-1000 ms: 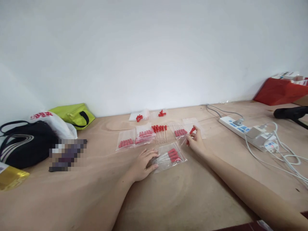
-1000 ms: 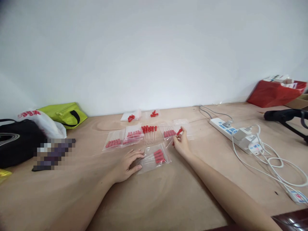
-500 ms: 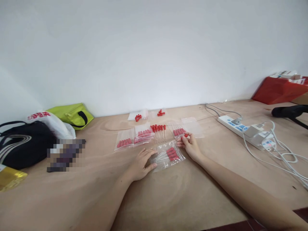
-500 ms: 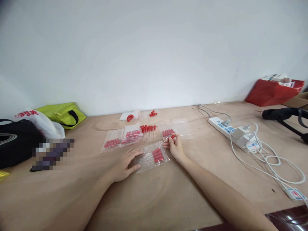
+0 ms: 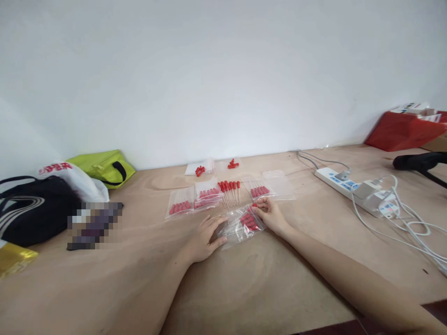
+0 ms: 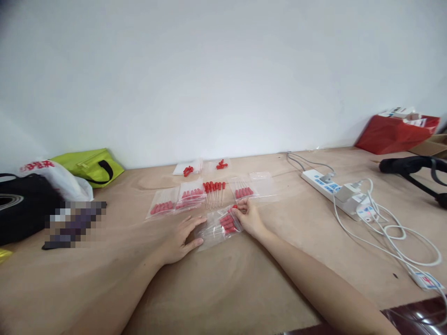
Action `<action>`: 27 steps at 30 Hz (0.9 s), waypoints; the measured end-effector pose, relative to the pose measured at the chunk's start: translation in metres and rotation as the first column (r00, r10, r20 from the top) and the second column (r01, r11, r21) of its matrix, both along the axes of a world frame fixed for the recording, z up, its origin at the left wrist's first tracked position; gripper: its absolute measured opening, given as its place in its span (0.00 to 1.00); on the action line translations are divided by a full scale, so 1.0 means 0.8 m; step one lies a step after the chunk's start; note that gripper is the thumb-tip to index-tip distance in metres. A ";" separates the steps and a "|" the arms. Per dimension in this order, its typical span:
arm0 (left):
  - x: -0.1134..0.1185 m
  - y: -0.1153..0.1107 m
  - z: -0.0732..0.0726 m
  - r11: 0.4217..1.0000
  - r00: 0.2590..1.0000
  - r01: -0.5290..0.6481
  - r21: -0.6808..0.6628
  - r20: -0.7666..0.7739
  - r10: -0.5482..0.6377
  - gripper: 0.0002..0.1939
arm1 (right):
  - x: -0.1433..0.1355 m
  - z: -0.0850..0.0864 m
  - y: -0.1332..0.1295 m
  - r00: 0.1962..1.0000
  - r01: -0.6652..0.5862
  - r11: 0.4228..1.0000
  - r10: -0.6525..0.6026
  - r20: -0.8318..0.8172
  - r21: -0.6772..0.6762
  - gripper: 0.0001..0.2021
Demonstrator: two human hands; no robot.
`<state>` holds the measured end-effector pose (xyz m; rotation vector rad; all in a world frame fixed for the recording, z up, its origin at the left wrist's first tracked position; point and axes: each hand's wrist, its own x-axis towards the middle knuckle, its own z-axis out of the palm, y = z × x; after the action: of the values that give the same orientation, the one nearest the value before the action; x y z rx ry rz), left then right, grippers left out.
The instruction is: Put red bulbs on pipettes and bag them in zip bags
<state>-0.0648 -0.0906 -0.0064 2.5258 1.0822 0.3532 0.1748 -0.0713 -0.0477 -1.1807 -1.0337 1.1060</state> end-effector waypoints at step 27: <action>-0.002 0.002 -0.006 1.000 0.999 0.003 -0.006 0.039 -0.003 0.23 | 0.012 0.027 -0.003 0.911 -0.397 0.905 0.409 0.056 -0.149 0.15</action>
<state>-0.0661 -0.0891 -0.0114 2.5047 1.0633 0.3963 0.1844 -0.0739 -0.0258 -1.1560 -1.3282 1.4782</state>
